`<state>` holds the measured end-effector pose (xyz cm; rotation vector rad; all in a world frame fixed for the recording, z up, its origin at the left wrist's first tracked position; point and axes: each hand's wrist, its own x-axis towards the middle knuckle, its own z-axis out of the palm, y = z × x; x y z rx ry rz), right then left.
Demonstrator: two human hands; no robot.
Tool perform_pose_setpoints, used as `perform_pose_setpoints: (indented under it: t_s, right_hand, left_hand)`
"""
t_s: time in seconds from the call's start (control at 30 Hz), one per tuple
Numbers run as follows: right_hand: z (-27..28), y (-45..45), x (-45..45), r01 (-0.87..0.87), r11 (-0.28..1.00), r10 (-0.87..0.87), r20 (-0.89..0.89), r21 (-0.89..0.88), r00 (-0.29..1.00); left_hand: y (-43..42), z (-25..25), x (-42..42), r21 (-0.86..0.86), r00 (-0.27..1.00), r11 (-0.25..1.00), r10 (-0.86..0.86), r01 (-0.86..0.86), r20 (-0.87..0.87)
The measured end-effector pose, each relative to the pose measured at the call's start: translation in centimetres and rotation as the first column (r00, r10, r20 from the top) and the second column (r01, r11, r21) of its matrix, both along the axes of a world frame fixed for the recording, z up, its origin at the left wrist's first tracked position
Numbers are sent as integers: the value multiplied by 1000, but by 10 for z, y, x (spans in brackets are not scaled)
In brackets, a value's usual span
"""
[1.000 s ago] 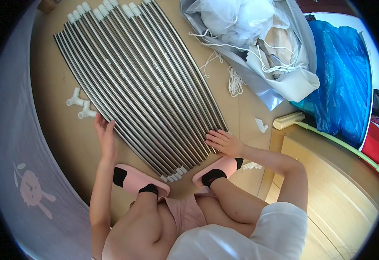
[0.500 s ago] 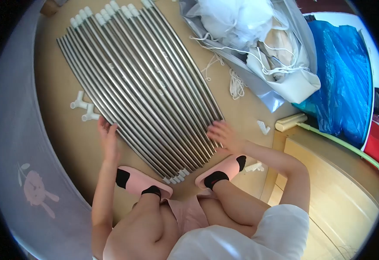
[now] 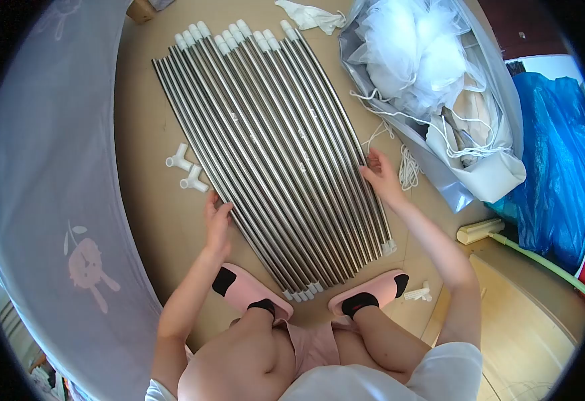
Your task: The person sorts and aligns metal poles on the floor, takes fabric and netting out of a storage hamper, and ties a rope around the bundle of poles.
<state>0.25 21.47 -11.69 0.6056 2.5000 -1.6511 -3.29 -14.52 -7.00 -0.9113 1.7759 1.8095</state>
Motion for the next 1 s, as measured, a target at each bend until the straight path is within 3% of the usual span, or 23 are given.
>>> perform_pose_setpoints:
  t_s: [0.17, 0.23, 0.3, 0.37, 0.47, 0.5, 0.57, 0.73, 0.77, 0.87, 0.9, 0.97, 1.0]
  right_hand:
    - [-2, -1, -44, -110, 994, 111, 220, -16, 969]
    - [5, -6, -53, -135, 991, 128, 263, 11, 956]
    - [23, -15, -57, -208, 892, 240, -30, 401, 970]
    - [14, -14, -66, -201, 892, 231, -28, 404, 972]
    - [9, -19, -87, -180, 968, 170, 67, 176, 983]
    - [13, -20, -93, -180, 967, 171, 64, 180, 983]
    - [28, -27, -102, -296, 875, 232, 205, 382, 951]
    - [44, -29, -100, -352, 865, 257, 285, 359, 923]
    - [43, -31, -97, -345, 863, 248, 287, 369, 926]
    - [27, -23, -84, -201, 946, 187, 77, 254, 979]
    - [25, -14, -79, -193, 945, 177, 81, 265, 981]
    - [37, -7, -70, -223, 607, 243, 89, 763, 966]
    - [38, -4, -67, -186, 526, 247, 59, 830, 967]
  left_hand:
    - [-1, 13, -20, 117, 999, 992, -51, 49, 15]
    - [3, 6, -20, 75, 1000, 997, -24, 24, -6]
    - [1, -11, -15, 62, 998, 998, 18, -15, -56]
    - [0, -12, -17, 78, 998, 996, 50, -47, -41]
    - [1, -11, -21, 145, 997, 986, 81, -83, 18]
    - [1, -10, -23, 192, 995, 977, 81, -91, 62]
    - [7, -4, -25, 182, 996, 980, 73, -81, 48]
    - [7, -22, -23, 125, 996, 989, 84, -85, 15]
    - [6, -27, -22, 135, 997, 988, 77, -78, 15]
    - [7, -34, -17, -91, 999, 995, -42, 42, 6]
    - [8, -34, -13, -79, 999, 996, -51, 51, 8]
    - [12, -34, -4, -316, 973, 935, -203, 159, -113]
    - [12, -36, -1, -334, 962, 927, -230, 170, -150]
